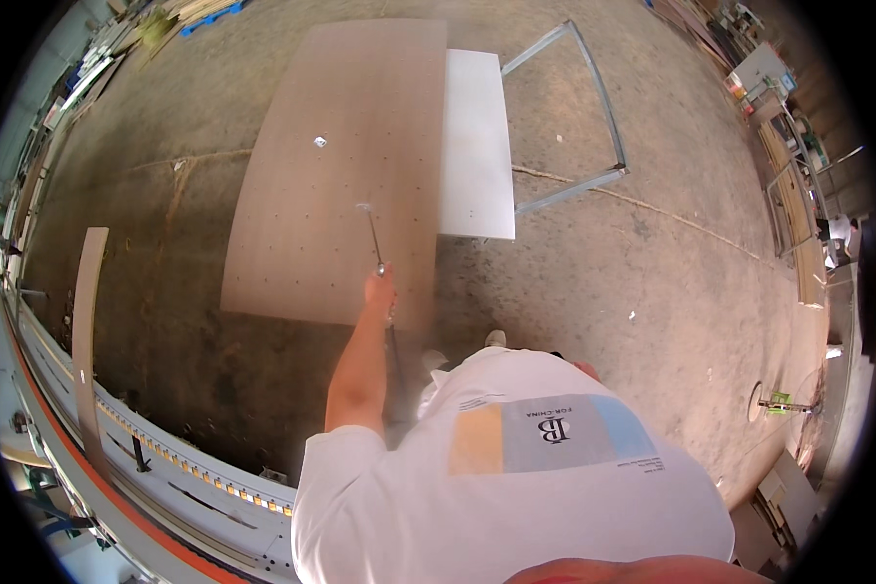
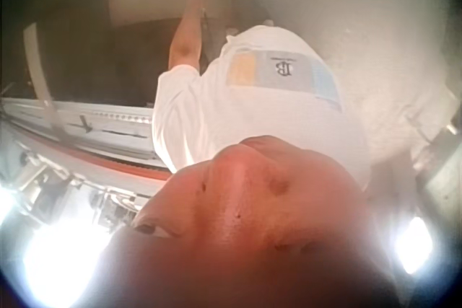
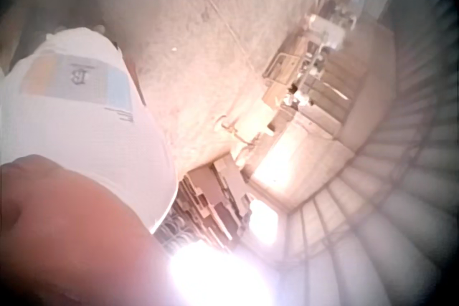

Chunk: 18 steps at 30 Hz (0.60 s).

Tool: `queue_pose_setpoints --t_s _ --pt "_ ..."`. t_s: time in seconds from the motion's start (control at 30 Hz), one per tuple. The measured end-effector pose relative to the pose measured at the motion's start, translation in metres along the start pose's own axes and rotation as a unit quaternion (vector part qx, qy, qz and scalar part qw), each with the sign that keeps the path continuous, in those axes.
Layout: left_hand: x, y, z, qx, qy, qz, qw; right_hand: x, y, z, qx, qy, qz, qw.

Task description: The person repeatedly picks up large rectangular wood panels from the floor, places them onto a machine table, and then removes them to stack on the floor. The person also handles a yellow tape roll and a metal hook tool near the machine.

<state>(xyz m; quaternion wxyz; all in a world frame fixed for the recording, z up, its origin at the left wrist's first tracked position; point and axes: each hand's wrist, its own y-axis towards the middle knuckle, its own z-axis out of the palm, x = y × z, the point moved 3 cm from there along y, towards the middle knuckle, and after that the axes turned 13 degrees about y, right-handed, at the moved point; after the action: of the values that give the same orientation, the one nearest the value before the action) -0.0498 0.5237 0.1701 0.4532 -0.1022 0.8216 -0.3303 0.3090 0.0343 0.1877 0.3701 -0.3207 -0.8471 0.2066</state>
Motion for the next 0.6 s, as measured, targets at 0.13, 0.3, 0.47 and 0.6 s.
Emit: queue_pose_setpoints --t_s 0.13,0.3,0.47,0.6 --pt "0.014 -0.013 0.005 0.012 -0.007 0.013 1.000 0.016 0.020 -0.012 0.002 -0.019 -0.111 0.994" --pt "0.034 -0.020 0.018 -0.034 0.048 0.008 0.998 0.015 0.041 -0.015 0.010 0.123 0.006 0.992" --pt "0.124 -0.023 0.043 0.003 0.229 0.063 0.971 0.018 0.054 -0.009 0.025 0.056 -0.071 0.996" --pt "0.183 -0.076 0.030 0.186 0.276 -0.115 0.936 -0.001 0.054 0.002 0.022 0.208 0.043 0.977"
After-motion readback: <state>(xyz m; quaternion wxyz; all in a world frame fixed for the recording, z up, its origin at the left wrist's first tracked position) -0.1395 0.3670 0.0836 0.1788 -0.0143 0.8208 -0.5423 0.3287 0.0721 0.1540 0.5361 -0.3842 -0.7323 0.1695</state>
